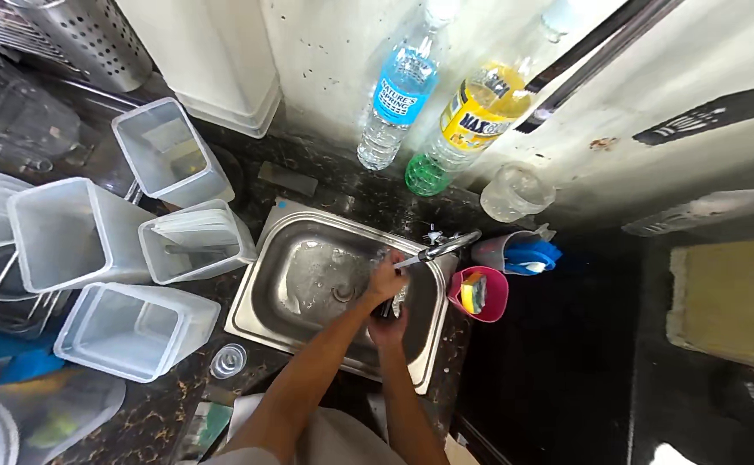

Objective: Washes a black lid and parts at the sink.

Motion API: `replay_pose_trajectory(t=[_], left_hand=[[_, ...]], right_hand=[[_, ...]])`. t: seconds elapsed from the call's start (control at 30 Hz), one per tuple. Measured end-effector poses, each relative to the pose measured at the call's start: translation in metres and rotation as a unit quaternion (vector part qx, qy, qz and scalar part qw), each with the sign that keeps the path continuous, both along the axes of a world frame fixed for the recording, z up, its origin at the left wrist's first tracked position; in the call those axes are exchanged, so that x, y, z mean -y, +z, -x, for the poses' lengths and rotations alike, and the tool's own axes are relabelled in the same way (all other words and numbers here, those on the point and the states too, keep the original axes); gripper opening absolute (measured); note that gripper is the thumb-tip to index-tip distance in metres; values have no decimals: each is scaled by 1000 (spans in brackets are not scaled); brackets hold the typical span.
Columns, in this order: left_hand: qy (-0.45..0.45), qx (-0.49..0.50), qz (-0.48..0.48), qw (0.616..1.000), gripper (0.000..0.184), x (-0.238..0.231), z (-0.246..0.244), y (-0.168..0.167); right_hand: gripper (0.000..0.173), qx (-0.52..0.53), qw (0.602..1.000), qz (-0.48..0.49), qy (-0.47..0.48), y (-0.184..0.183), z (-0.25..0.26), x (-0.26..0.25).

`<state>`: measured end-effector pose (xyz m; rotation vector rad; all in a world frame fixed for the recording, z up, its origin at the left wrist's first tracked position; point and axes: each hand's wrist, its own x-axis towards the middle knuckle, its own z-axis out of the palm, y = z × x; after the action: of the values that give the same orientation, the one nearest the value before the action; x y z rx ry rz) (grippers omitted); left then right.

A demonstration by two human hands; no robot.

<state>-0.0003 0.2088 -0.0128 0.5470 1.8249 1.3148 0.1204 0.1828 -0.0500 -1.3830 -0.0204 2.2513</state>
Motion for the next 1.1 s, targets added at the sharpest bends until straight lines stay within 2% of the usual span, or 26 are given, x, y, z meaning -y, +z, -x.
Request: replay_pose_trajectory(t=[0.07,0.1,0.13,0.17,0.23,0.3,0.33,0.37,0.4,0.43,0.47,0.5,0.57,0.63,0.77,0.83,0.93,1.0,1.1], left_hand=[[-8,-55,-15,998,74,20,-13,12],[17,-74,-4,997,78,32,-14,17],[65,-76,7,995,78,43,-11,20],[118,-52,8,992,78,55,-6,21],[201,76,-11,977,74,81,6,14],[249,220,-20,943,58,108,12,2],[263,286,-23,921,53,120,14,-2],[274,339,-32,899,51,129,15,-5],[282,379,-42,880,48,136,16,-8],[286,407,-48,866,43,139,15,-12],[288,431,-52,854,37,139,11,-16],[285,454,-57,842,33,136,8,-18],[262,485,-69,831,31,126,5,-18],[227,502,-80,830,36,114,3,-15],[156,486,-62,858,69,99,4,5],[147,481,-49,863,76,102,5,17],[148,478,-53,864,75,111,11,27],[162,472,-55,865,72,114,18,31],[183,458,-48,869,66,115,29,34]], right_hand=[[49,65,988,-32,133,-3,16,-7],[44,79,974,-82,195,-5,22,-12],[37,84,959,-138,232,-8,29,-18],[37,76,947,-191,246,-14,35,-28],[45,72,920,-300,242,-20,44,-45],[43,67,870,-408,270,-14,52,-61],[40,70,823,-460,326,-5,53,-70],[35,87,753,-505,413,10,54,-81],[32,122,658,-544,506,31,56,-94],[33,173,543,-583,579,57,58,-106],[31,227,437,-618,612,83,60,-116],[27,273,358,-655,607,101,62,-125],[24,330,253,-736,534,110,67,-146],[22,383,182,-739,523,114,73,-164],[13,431,120,-650,615,115,94,-185],[13,425,95,-615,657,119,106,-186],[11,405,69,-598,688,126,116,-183],[14,403,84,-599,687,129,118,-187],[24,423,136,-597,667,118,117,-198]])
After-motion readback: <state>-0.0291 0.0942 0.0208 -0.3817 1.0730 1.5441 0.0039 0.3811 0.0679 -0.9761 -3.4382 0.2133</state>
